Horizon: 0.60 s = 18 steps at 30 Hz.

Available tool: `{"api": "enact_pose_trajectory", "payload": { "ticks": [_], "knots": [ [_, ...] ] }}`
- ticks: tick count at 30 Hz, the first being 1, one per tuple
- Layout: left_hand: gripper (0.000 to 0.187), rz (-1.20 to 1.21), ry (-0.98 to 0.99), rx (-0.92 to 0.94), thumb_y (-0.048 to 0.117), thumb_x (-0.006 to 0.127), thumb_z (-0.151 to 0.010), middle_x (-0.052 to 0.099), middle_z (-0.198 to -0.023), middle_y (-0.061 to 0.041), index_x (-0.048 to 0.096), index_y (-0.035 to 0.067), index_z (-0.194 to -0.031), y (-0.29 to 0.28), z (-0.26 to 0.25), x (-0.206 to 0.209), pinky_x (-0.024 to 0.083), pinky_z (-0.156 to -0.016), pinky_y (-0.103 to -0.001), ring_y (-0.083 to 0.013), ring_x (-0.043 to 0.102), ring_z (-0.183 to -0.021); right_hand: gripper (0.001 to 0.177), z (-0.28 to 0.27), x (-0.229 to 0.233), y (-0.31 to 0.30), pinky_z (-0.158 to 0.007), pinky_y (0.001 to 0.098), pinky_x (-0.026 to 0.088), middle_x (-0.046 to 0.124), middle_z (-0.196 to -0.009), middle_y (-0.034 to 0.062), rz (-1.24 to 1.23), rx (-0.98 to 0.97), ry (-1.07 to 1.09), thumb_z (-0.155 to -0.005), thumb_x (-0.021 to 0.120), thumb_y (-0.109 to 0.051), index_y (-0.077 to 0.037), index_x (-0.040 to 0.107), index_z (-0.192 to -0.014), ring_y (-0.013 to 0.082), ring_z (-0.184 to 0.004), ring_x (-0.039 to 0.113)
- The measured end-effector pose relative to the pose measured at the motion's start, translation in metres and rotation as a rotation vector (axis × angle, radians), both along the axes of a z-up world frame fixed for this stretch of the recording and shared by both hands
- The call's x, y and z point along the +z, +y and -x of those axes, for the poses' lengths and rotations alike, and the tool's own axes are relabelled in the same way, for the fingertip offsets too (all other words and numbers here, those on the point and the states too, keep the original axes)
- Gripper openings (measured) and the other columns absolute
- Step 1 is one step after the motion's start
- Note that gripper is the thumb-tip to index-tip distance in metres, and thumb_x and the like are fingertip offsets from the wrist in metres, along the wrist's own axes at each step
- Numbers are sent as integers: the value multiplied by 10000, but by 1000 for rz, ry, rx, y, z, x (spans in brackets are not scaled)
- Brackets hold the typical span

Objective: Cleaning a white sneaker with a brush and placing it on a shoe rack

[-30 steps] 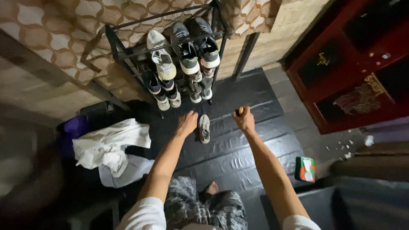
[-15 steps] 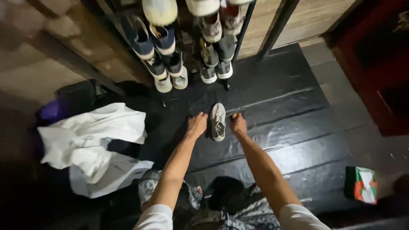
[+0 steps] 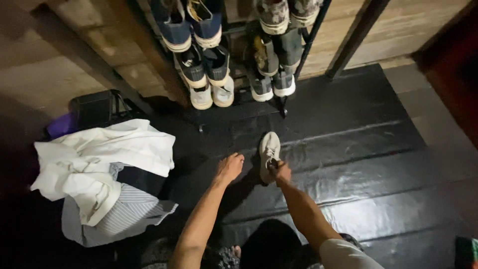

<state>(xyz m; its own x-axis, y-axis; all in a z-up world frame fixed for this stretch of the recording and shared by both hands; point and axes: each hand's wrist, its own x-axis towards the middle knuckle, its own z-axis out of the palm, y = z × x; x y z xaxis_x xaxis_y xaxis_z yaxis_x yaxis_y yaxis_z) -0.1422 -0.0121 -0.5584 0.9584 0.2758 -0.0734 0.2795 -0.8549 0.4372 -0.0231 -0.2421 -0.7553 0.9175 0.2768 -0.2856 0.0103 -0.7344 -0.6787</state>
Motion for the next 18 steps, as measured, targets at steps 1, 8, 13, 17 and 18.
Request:
{"api": "enact_pose_trajectory", "payload": {
  "ticks": [1, 8, 13, 17, 18],
  "knots": [
    [204, 42, 26, 15, 250, 575, -960, 672, -1170, -125, 696, 152, -1091, 0, 6, 7, 533, -853, -559, -423, 661, -1017, 705, -3, -4, 0, -831, 479, 573, 702, -1129, 211, -38, -146, 76, -715, 823, -475, -80, 573, -1242, 395, -1034, 703],
    [225, 69, 9, 25, 268, 600, -955, 643, -1283, -122, 711, 164, -1120, 11, 22, 3, 527, -886, -540, -406, 646, -1077, 771, -22, -42, -2, -860, 465, 563, 706, -1114, 213, 194, -204, 123, -735, 816, -643, -59, 606, -1192, 394, -1046, 690],
    [209, 83, 91, 4, 249, 590, -966, 667, -1240, -97, 698, 156, -1119, 7, 24, 32, 524, -893, -537, -392, 651, -1077, 801, -1, 31, -26, -878, 457, 566, 711, -1137, 205, 211, -207, 167, -672, 855, -640, -69, 631, -1189, 380, -1067, 695],
    [190, 45, 85, -43, 262, 605, -975, 694, -1175, -97, 700, 157, -1102, 3, 16, 55, 538, -900, -517, -380, 667, -1066, 836, 21, 120, -52, -896, 449, 569, 717, -1159, 196, 228, -226, 210, -609, 893, -637, -80, 657, -1186, 367, -1087, 699],
    [190, 44, 82, -49, 262, 605, -975, 694, -1175, -97, 700, 157, -1102, -2, 16, 69, 538, -900, -517, -380, 667, -1066, 836, 24, 143, -54, -896, 449, 569, 717, -1159, 196, 226, -233, 206, -609, 893, -637, -80, 657, -1186, 367, -1087, 699]
  ]
}}
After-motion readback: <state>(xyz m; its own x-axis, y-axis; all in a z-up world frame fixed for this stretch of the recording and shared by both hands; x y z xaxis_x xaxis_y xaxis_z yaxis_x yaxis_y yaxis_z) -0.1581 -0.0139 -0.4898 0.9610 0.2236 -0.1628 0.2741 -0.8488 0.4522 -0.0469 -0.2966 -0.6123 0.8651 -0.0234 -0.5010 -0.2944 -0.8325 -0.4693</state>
